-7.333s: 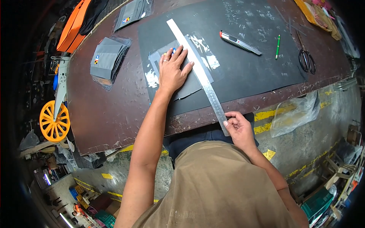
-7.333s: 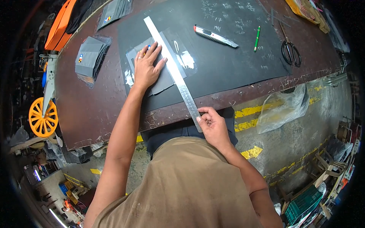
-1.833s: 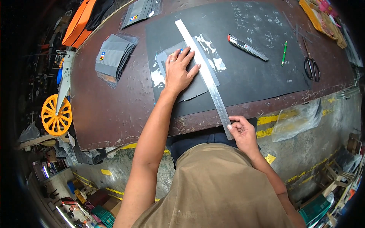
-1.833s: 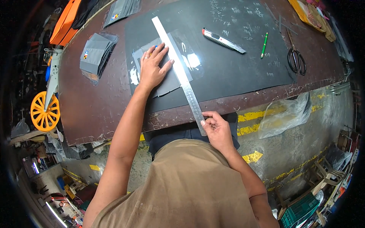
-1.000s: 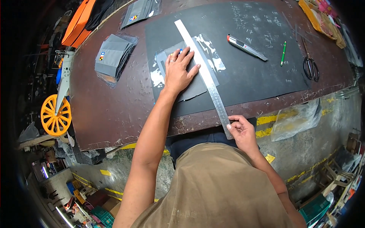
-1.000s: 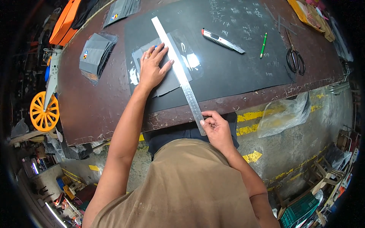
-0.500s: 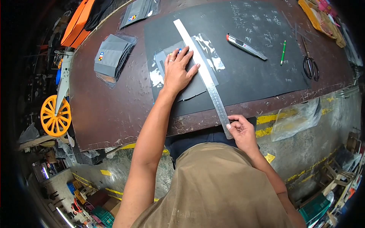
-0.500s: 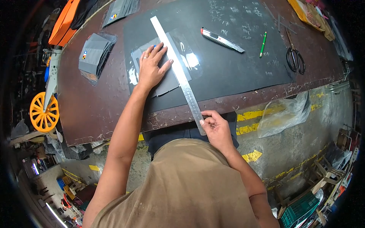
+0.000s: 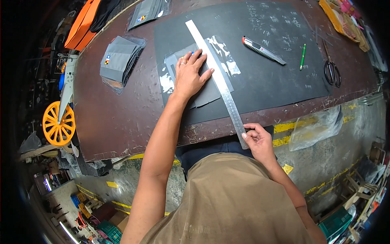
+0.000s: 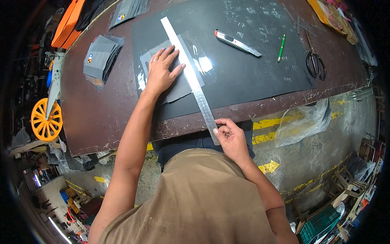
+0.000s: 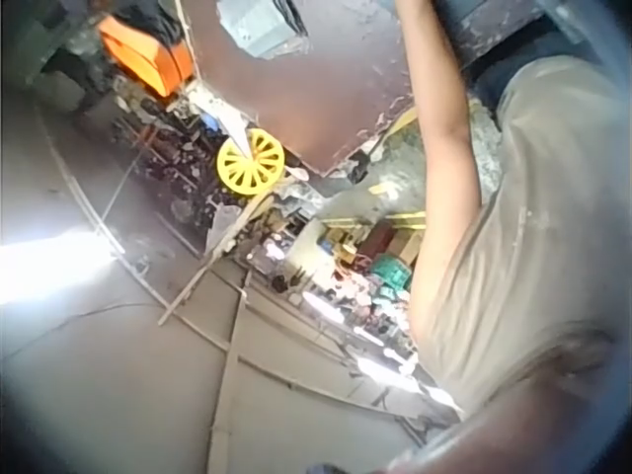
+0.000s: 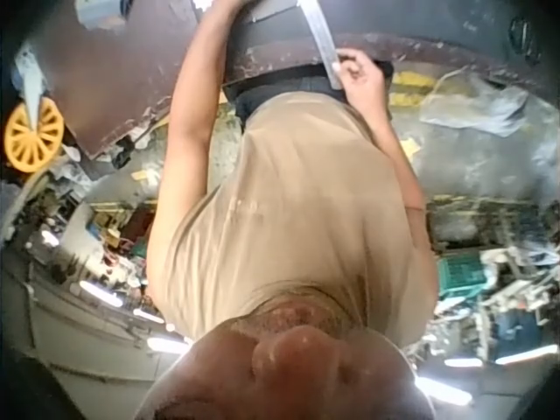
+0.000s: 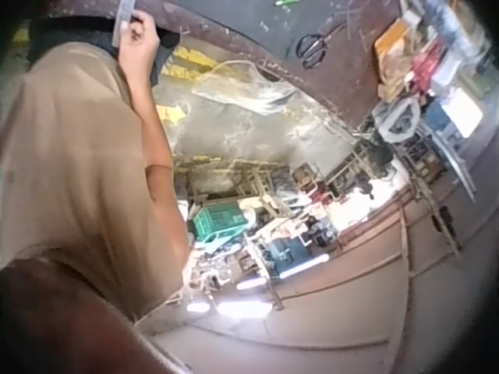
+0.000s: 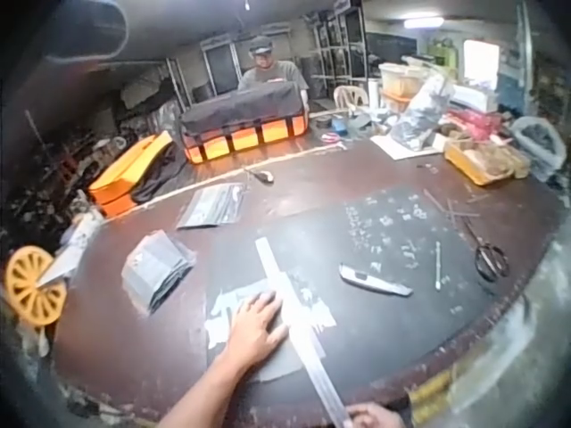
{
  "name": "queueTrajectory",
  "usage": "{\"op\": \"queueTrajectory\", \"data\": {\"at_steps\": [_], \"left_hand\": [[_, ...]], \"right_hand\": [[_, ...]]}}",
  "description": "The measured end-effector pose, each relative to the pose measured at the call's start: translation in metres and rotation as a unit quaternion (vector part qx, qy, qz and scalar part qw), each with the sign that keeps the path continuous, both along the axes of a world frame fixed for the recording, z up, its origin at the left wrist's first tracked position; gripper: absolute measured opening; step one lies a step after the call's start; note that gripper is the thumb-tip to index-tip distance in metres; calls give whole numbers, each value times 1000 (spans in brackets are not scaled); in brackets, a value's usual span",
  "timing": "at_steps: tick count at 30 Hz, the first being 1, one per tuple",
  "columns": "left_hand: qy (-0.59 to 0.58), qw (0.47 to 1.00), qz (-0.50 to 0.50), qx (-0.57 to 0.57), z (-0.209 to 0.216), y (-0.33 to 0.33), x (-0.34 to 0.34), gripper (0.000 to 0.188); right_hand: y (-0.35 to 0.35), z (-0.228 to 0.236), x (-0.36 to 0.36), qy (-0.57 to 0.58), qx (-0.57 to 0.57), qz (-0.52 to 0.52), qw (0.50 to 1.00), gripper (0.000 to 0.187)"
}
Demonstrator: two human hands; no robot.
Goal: Measure and cut fabric pieces for manufacturing using a ruler and utility knife.
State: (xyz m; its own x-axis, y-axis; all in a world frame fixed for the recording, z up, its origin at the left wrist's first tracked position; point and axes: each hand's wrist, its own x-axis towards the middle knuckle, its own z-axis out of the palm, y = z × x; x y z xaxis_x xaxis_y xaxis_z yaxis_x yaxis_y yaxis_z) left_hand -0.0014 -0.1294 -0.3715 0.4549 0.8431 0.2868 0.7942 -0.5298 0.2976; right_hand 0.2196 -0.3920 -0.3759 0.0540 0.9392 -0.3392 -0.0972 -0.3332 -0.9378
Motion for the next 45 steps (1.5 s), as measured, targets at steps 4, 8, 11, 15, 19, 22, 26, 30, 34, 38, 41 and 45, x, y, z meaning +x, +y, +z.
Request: {"op": "queueTrajectory", "data": {"at_steps": [4, 8, 11, 15, 19, 22, 26, 30, 34, 38, 41, 45], "left_hand": [[27, 999, -8, -17, 5, 3, 0, 59], [55, 998, -12, -35, 11, 6, 1, 60], [93, 994, -27, -41, 14, 10, 0, 65], [120, 989, -43, -72, 22, 12, 1, 91], [148, 984, -42, -94, 26, 14, 6, 114], [151, 983, -39, -96, 30, 14, 5, 114], [170, 981, -44, -78, 37, 13, 10, 114], [168, 982, -46, -80, 38, 14, 9, 111], [145, 984, -51, -87, 34, 18, 4, 109], [149, 984, -56, -78, 29, 26, -2, 110], [154, 983, -55, -84, 26, 25, -1, 111], [153, 982, -57, -90, 26, 27, -2, 112]], "right_hand": [[2, 2, -2, 8, -10, -1, 1000, 27], [2, -1, -2, 16, -12, -5, 1000, 27], [3, -3, -3, 4, -7, -6, 1000, 26], [5, -3, -3, 6, -10, -6, 1000, 26], [5, -6, -3, 5, -7, -9, 1000, 26], [8, -4, -5, 11, -9, -6, 1000, 26], [7, -4, -4, 6, -14, -4, 1000, 26], [8, -3, -5, 0, -17, -1, 1000, 26], [13, -2, -7, -2, -27, 6, 1000, 26], [28, 11, -4, -104, -27, 53, 993, 24], [47, 31, 12, -318, 84, 81, 941, 22], [141, 48, 30, -305, 90, -10, 948, 32]]}}
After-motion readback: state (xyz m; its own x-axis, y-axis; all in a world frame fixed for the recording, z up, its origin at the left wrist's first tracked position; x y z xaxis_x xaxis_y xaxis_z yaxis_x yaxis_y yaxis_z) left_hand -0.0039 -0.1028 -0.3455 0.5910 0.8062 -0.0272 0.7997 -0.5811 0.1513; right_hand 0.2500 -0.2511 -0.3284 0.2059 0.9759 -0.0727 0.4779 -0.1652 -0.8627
